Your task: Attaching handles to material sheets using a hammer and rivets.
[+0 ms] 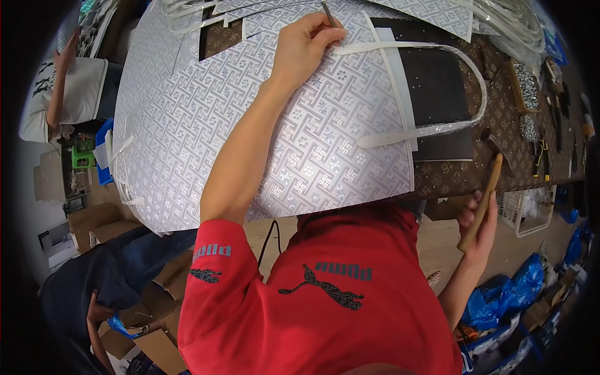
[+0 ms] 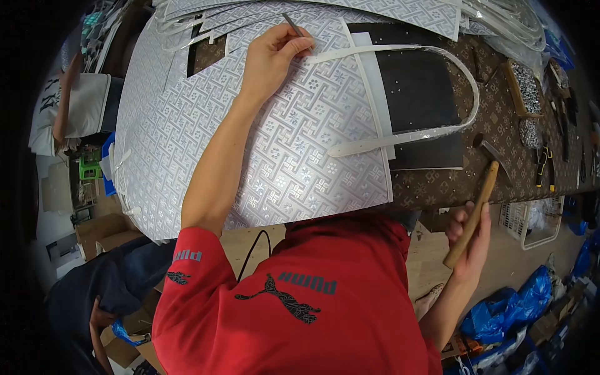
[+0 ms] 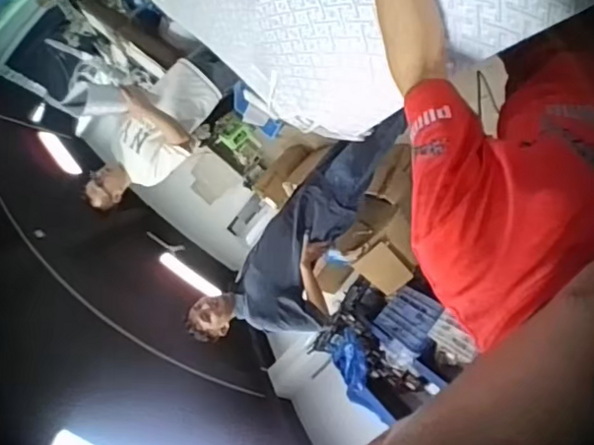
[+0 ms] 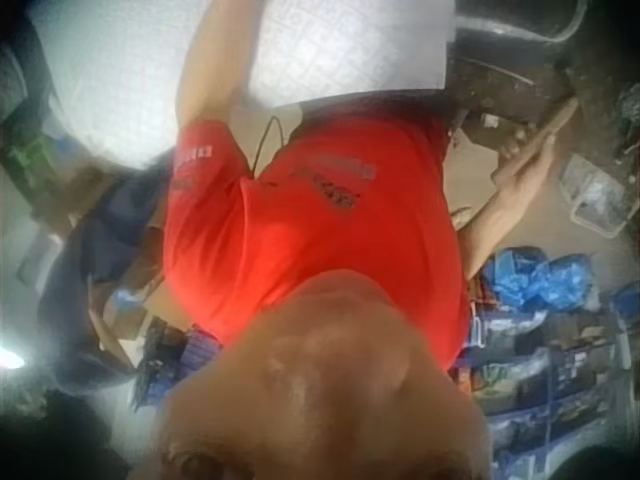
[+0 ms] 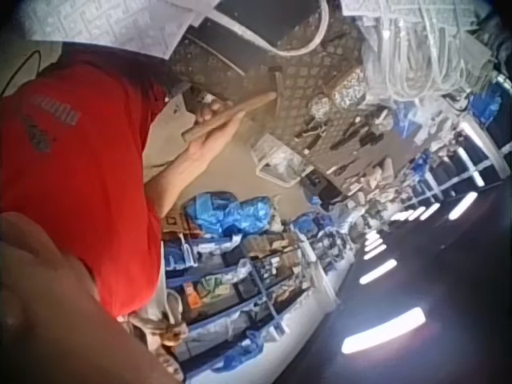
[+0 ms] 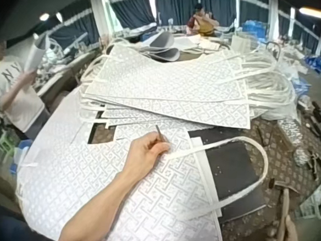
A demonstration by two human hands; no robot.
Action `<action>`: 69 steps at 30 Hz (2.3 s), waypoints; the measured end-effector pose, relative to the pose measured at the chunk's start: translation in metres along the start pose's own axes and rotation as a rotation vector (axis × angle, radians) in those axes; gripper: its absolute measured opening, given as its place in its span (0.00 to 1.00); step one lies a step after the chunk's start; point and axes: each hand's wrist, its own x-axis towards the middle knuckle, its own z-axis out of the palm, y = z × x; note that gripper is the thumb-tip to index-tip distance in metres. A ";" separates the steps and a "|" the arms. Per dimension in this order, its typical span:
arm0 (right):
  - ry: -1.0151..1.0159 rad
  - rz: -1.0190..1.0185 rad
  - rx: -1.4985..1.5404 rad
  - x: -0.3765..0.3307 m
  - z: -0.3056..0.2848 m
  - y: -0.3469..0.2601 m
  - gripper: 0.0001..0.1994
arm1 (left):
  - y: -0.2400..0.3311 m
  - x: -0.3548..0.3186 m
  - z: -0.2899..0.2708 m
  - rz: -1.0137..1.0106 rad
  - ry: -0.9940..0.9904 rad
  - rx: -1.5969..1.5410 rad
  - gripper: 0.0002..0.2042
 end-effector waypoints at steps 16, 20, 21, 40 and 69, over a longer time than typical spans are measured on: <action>0.043 -0.664 -0.473 -0.055 0.069 -0.016 0.06 | 0.003 -0.006 0.006 0.006 -0.036 0.073 0.06; -0.042 -0.502 -0.811 -0.048 0.091 -0.010 0.09 | 0.005 -0.008 0.008 0.034 -0.027 0.156 0.05; -0.162 -0.517 -0.821 -0.046 0.102 -0.009 0.09 | 0.006 -0.006 0.008 0.047 -0.022 0.180 0.05; -0.507 -0.961 -1.183 -0.024 0.216 -0.056 0.07 | -0.003 -0.007 0.006 0.237 0.012 0.462 0.07; -0.393 -0.669 -0.840 -0.016 0.166 -0.038 0.06 | 0.017 0.012 0.027 0.041 -0.060 0.192 0.07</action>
